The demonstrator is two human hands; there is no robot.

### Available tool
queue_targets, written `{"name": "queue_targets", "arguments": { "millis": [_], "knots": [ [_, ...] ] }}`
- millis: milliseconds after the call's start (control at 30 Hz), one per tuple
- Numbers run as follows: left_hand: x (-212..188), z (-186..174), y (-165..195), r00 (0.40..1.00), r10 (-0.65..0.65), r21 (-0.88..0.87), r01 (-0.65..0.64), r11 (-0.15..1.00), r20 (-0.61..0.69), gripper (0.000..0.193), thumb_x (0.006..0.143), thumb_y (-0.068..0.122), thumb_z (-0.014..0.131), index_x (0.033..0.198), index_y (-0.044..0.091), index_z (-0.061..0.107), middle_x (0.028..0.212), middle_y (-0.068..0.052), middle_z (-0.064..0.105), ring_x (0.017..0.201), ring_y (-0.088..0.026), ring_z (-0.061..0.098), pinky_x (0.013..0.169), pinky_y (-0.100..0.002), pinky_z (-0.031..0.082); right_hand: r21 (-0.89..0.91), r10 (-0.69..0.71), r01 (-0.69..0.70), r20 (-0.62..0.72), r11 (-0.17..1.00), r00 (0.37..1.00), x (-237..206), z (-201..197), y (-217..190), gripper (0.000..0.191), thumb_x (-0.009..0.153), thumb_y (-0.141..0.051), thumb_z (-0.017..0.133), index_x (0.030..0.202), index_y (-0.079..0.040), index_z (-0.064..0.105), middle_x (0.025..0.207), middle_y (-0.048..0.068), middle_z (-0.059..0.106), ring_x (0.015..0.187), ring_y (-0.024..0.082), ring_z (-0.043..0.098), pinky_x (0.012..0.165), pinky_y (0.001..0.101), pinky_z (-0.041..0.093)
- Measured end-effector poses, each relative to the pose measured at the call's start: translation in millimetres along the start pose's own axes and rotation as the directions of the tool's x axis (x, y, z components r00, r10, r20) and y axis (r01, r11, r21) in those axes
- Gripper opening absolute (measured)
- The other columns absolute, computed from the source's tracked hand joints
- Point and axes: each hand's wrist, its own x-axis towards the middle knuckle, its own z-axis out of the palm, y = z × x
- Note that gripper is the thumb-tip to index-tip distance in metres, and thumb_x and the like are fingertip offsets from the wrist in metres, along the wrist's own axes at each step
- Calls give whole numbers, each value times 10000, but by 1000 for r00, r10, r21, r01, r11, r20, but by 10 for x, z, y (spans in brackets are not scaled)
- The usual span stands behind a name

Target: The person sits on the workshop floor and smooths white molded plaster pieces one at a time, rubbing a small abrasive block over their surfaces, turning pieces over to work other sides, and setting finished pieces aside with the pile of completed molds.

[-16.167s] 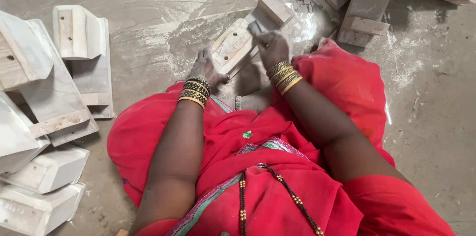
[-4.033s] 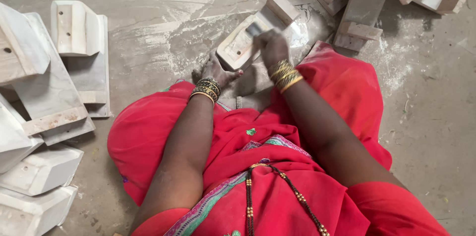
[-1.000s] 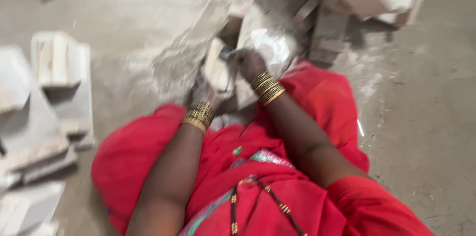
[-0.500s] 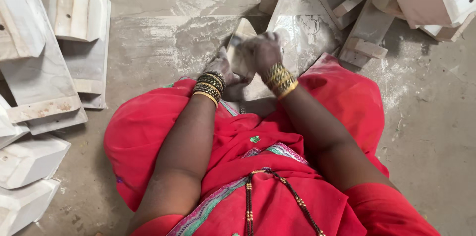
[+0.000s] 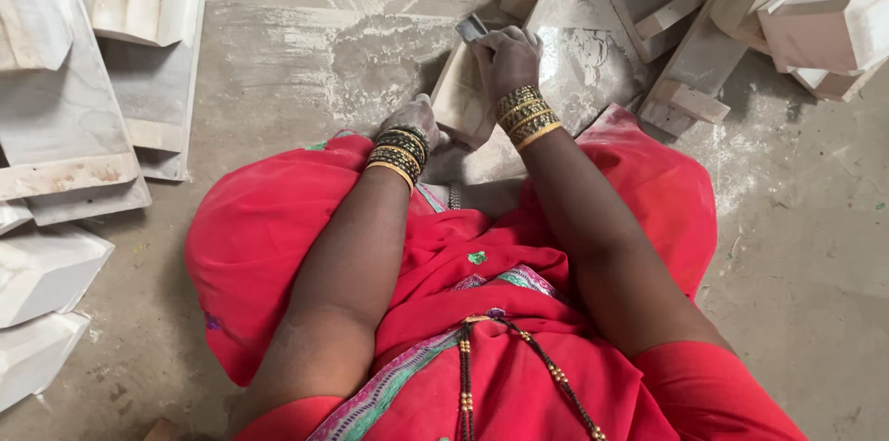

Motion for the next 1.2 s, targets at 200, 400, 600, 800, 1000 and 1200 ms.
{"name": "queue_targets", "arguments": {
  "millis": [200, 400, 600, 800, 1000, 1200],
  "knots": [
    [53, 29, -8, 988, 142, 155, -150, 976, 62, 1004, 749, 513, 808, 1485, 35, 320, 1471, -231, 482, 1371, -373, 486, 1110, -486, 437, 20, -449, 449, 52, 893, 892, -86, 98, 24, 123, 884, -233, 720, 854, -116, 741, 888, 88, 685, 924, 300, 627, 943, 475, 462],
    [-369, -192, 194, 1000, -10, -89, 10, 996, 8, 1407, 588, 704, 876, 1581, 49, 124, 1588, -262, 341, 1474, -406, 367, 1183, -539, 373, 13, -6, 6, 1, 1000, 1000, 119, 102, 309, 128, 914, -228, 726, 833, -135, 762, 892, 70, 702, 912, 279, 655, 987, 472, 453],
    [-719, -61, 555, 991, 46, -199, -71, 977, -127, 1660, 563, 724, 929, 1542, 15, -209, 1639, -336, 54, 1528, -471, 86, 1229, -569, 160, 8, -74, 74, 33, 997, 997, 303, -8, 340, 106, 884, -210, 735, 824, -127, 763, 889, 72, 705, 928, 282, 654, 991, 473, 436],
    [-506, 167, 505, 972, 18, -202, -67, 977, -234, 1646, 576, 693, 928, 1533, -12, -211, 1620, -339, 142, 1529, -453, 164, 1258, -514, 156, 30, 32, -40, 235, 999, 971, 115, -279, 44, 242, 973, -219, 672, 760, -113, 718, 870, 84, 701, 841, 253, 661, 920, 441, 497],
    [-517, 181, 450, 960, 15, -248, -87, 965, -279, 1602, 604, 591, 926, 1570, 20, -217, 1627, -312, 179, 1519, -421, 225, 1264, -475, 179, 20, -399, 421, 367, 907, 841, 47, -316, -44, 408, 934, -151, 667, 534, -78, 628, 747, 62, 732, 773, 215, 662, 862, 464, 526],
    [-422, 285, 407, 959, -57, -352, -45, 935, -276, 1594, 616, 630, 931, 1546, 53, -227, 1634, -341, 80, 1508, -457, 195, 1219, -505, 216, 100, 234, -252, 164, 962, 958, -29, -59, -23, 225, 964, -184, 602, 764, -130, 688, 918, 49, 703, 861, 179, 664, 744, 371, 594]
  ]
}}
